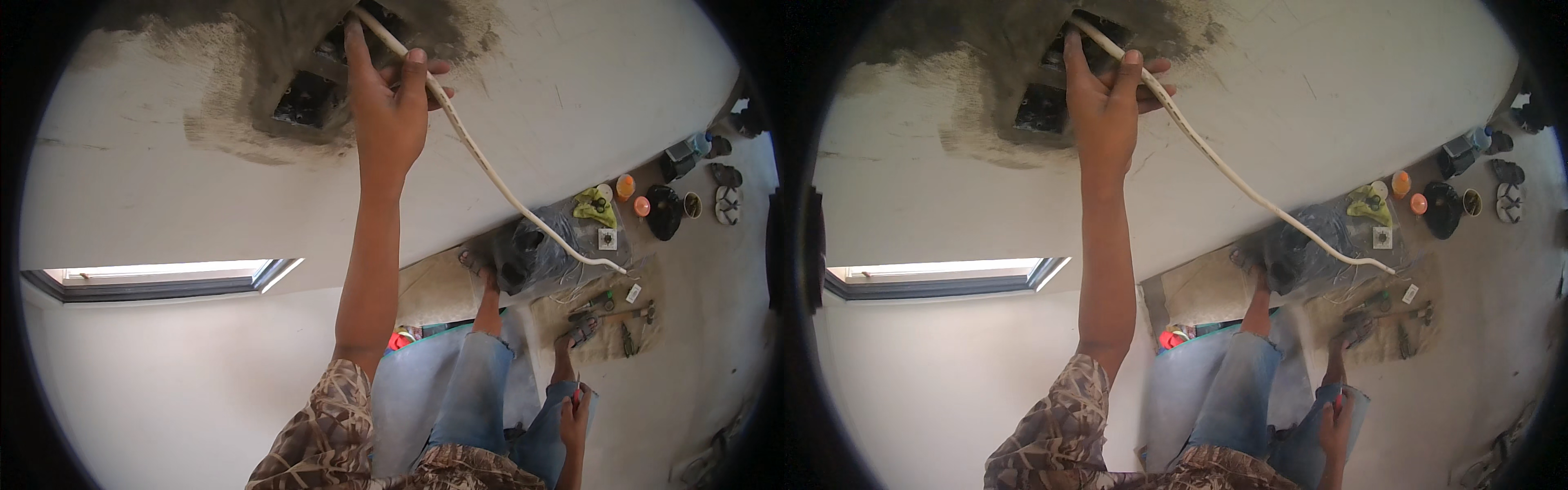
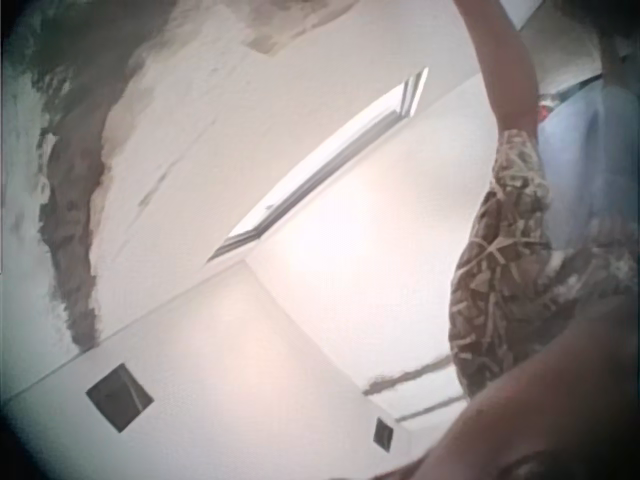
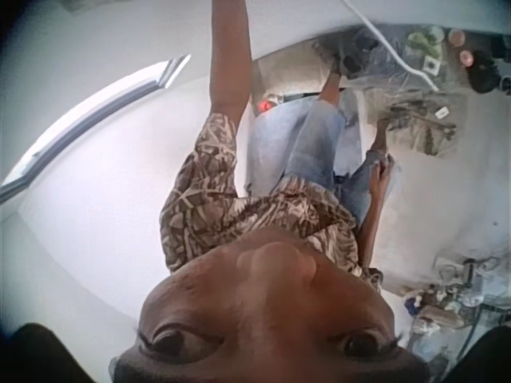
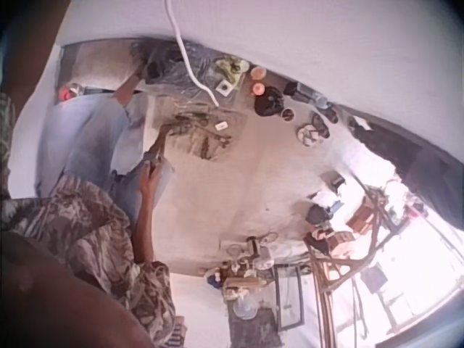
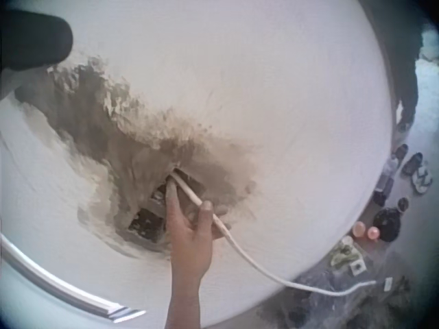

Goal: The person is wiring a wall socket using a screwdriver and wire cutters.

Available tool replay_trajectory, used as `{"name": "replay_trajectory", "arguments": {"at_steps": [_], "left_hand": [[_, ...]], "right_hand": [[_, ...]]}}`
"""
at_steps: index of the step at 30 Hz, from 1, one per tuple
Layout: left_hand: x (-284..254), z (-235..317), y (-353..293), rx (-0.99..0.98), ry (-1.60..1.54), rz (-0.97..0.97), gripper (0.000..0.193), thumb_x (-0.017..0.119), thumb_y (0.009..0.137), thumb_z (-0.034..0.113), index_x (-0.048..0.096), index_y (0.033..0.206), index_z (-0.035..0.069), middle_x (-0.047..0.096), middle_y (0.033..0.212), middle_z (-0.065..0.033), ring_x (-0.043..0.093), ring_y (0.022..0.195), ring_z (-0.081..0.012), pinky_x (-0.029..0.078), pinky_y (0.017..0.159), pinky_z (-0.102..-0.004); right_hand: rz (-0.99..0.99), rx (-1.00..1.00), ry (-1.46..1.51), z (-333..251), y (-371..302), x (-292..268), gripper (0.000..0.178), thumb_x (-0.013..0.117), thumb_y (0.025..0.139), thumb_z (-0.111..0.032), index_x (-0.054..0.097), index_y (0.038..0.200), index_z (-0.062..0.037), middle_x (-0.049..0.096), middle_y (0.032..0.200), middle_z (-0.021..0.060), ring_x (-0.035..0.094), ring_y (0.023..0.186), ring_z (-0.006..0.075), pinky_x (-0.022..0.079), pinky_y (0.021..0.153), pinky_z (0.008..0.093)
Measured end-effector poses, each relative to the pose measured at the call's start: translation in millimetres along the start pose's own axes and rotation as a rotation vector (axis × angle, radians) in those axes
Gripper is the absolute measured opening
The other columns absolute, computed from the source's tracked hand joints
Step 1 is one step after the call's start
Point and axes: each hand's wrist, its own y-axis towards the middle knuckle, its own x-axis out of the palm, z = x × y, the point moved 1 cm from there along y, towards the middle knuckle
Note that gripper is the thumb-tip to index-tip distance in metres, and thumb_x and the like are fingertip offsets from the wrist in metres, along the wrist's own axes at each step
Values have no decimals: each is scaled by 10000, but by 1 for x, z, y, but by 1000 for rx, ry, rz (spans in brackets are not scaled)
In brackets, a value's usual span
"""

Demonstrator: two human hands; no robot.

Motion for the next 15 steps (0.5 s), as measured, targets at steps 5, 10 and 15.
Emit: {"name": "replay_trajectory", "arguments": {"at_steps": [5,10,15], "left_hand": [[9,-1,1,26,-257,55,737,547,979,174,48,1512,75,452,1203,-189,679,856,-294,588,691,-410],[35,-4,-10,158,-389,281,712,552,974,193,111,1523,87,487,1203,-157,673,794,-276,552,686,-390],[43,-20,-16,63,-552,312,428,478,1023,234,253,1356,87,579,838,-66,547,600,-89,440,499,-230]], "right_hand": [[-50,-60,-83,-35,11,-3,470,463,943,-58,337,1395,-27,481,759,22,447,620,85,390,555,233],[-286,-46,19,-127,11,-5,521,481,934,-77,289,1417,-28,499,777,27,455,628,87,399,563,231],[-522,-79,202,-225,19,-10,480,548,960,-135,334,1363,12,556,946,66,498,813,115,438,724,256]]}}
